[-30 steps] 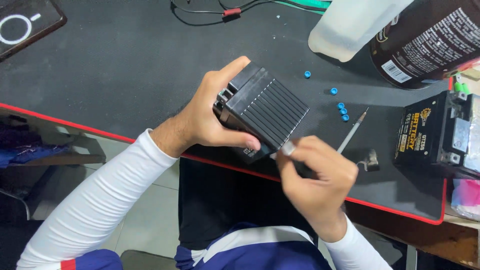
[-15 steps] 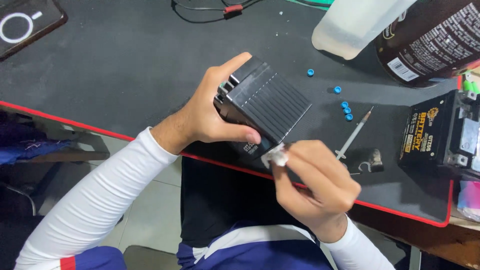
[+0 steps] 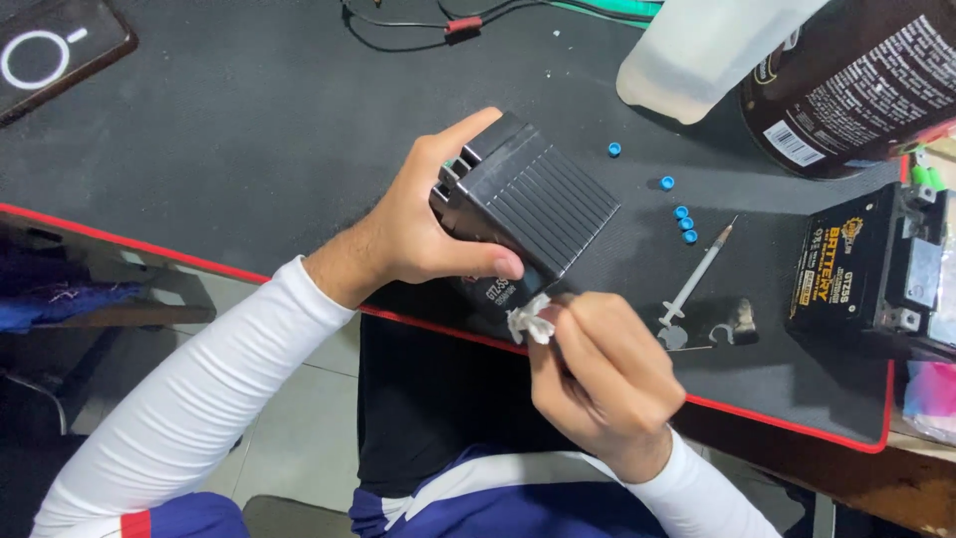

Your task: Cleaning a lead-acid battery and using a syringe to refill the cells with liquid.

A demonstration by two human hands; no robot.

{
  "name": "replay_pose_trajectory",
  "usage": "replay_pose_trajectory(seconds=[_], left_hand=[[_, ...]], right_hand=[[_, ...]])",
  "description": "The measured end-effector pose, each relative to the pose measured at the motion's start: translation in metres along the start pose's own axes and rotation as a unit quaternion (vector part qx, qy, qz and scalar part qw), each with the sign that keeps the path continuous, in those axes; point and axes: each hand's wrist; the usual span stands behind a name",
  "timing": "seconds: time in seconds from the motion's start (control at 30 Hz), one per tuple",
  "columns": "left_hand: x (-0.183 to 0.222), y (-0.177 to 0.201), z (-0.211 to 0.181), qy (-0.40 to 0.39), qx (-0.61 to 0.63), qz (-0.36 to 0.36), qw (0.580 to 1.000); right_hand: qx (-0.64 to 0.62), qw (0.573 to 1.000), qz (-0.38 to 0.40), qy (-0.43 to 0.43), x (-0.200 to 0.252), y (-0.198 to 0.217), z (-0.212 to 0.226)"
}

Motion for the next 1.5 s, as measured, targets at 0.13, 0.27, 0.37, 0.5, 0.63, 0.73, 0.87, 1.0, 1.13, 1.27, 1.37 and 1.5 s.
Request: replay_pose_trajectory(seconds=[0.13, 0.27, 0.37, 0.5, 0.63, 0.73, 0.87, 1.0, 1.13, 1.27, 1.37, 1.5], left_hand=[[0.001, -0.001, 0.001, -0.005, -0.015, -0.001, 1.000], [0.001, -0.001, 0.001, -0.008, -0.021, -0.005, 1.000], [-0.001, -0.001, 0.000, -0.011, -0.021, -0.006, 1.000], [0.001, 0.000, 0.001, -0.012, -0.024, -0.003, 1.000], [0.001, 0.000, 0.001, -0.008, -0.023, -0.007, 1.000], [0.000, -0.001, -0.002, -0.012, -0.022, -0.004, 1.000], [0.000, -0.001, -0.002, 0.005, -0.013, -0.008, 1.000], [0.001, -0.001, -0.001, 0.008, -0.015, -0.008, 1.000], [0.000, -0.002, -0.002, 0.012, -0.016, -0.006, 1.000], [0.000, -0.001, -0.002, 0.004, -0.016, -0.008, 1.000], [-0.001, -0.003, -0.002, 0.006, -0.027, -0.017, 0.999], [0.001, -0.008, -0.015, 0.039, 0.011, -0.050, 0.998]], right_hand=[[-0.026, 1.000, 0.003, -0.016, 0.004, 0.000, -0.002], [-0.004, 0.998, -0.068, -0.018, -0.010, 0.008, -0.005], [0.021, 0.998, -0.054, -0.031, -0.017, 0.011, -0.002], [0.039, 0.992, 0.096, -0.078, 0.000, 0.010, -0.006], [0.069, 0.990, 0.054, -0.107, 0.000, 0.022, -0.017], [0.063, 0.990, 0.024, -0.123, -0.002, 0.019, -0.022], [0.033, 0.992, 0.070, -0.098, 0.001, 0.004, -0.014], [0.010, 0.986, 0.108, -0.126, -0.003, 0.017, -0.005], [0.097, 0.987, 0.043, -0.118, -0.002, 0.015, -0.023], [0.097, 0.987, 0.074, -0.103, -0.001, 0.010, -0.023], [0.072, 0.988, 0.107, -0.090, 0.002, 0.013, -0.025], [0.030, 0.987, 0.066, -0.142, -0.004, 0.039, -0.015]])
Point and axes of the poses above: each hand's wrist, its own x-axis away from the middle knuckle, its own y-axis out of the back of the hand, z = x × y, and after that the axes turned 8 degrees about z, right-handed
